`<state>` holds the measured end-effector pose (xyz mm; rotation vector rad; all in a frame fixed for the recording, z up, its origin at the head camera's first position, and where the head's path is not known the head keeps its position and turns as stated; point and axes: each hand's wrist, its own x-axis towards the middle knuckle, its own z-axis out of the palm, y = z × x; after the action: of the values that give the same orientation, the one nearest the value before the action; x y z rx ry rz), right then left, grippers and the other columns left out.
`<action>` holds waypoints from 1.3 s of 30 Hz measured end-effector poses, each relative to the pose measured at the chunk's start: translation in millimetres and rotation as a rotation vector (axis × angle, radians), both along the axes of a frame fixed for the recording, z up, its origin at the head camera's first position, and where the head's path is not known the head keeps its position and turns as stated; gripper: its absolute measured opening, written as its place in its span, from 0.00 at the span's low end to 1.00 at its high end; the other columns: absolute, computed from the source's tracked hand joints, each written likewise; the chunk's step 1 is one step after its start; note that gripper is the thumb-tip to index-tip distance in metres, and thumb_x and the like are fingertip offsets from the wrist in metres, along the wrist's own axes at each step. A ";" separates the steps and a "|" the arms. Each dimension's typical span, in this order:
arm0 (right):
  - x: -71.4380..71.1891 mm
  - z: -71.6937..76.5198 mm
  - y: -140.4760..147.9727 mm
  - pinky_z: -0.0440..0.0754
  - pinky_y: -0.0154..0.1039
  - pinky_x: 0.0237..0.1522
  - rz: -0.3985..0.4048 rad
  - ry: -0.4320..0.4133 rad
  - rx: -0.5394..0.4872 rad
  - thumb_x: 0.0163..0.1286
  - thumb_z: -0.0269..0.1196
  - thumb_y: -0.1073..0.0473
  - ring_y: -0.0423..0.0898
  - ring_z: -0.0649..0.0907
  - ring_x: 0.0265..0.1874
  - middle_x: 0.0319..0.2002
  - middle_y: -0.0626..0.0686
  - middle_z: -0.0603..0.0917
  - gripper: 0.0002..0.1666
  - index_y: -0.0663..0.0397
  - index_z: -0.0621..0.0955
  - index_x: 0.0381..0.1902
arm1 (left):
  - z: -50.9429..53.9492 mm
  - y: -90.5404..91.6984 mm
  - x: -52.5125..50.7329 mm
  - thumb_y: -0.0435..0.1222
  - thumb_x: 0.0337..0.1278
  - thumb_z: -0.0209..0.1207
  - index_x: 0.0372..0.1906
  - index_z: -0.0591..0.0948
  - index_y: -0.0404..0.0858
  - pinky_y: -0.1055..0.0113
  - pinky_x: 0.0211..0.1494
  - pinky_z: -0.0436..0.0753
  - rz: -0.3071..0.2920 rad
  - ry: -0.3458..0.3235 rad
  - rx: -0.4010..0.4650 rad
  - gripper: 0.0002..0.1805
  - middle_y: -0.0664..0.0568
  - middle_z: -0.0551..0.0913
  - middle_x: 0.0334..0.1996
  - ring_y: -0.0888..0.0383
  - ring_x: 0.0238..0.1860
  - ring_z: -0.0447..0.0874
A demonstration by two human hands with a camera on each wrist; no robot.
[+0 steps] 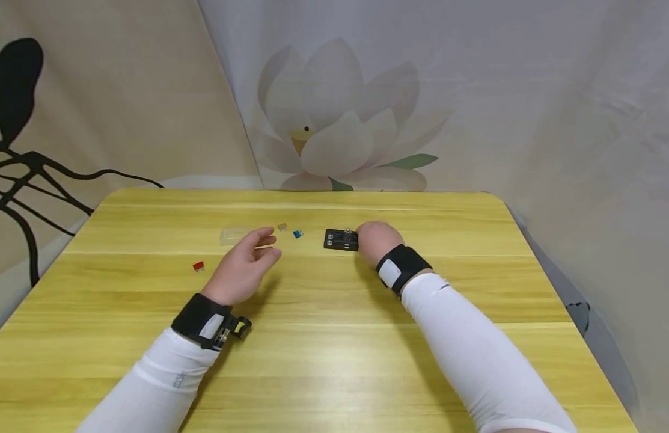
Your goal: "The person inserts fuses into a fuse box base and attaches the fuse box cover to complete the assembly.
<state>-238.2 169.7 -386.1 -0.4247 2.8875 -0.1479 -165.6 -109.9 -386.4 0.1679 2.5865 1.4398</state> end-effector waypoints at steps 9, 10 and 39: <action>25.1 0.1 -19.7 0.84 0.50 0.60 0.073 0.020 -0.054 0.71 0.68 0.64 0.51 0.88 0.51 0.54 0.57 0.90 0.20 0.56 0.87 0.60 | 0.5 16.9 -11.5 0.50 0.75 0.58 0.83 0.58 0.38 0.45 0.75 0.74 -0.136 -0.093 -0.231 0.41 0.41 0.68 0.79 0.43 0.73 0.75; 27.3 0.6 -21.8 0.84 0.49 0.59 0.081 0.019 -0.058 0.71 0.69 0.64 0.51 0.88 0.49 0.53 0.57 0.90 0.19 0.55 0.87 0.59 | 0.6 18.7 -13.0 0.49 0.75 0.59 0.83 0.58 0.36 0.45 0.76 0.72 -0.155 -0.094 -0.275 0.42 0.40 0.68 0.79 0.42 0.74 0.73; 44.9 -3.6 -38.8 0.86 0.47 0.54 0.160 0.042 -0.113 0.67 0.72 0.63 0.48 0.87 0.44 0.50 0.53 0.91 0.18 0.54 0.89 0.55 | -0.2 46.6 -34.1 0.41 0.60 0.75 0.59 0.85 0.40 0.59 0.51 0.80 -0.224 -0.050 -0.670 0.23 0.50 0.88 0.48 0.53 0.42 0.81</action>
<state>-193.3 130.9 -389.7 -0.6842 2.8796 -0.2802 -199.7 -63.3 -386.6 0.3041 2.7343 0.4547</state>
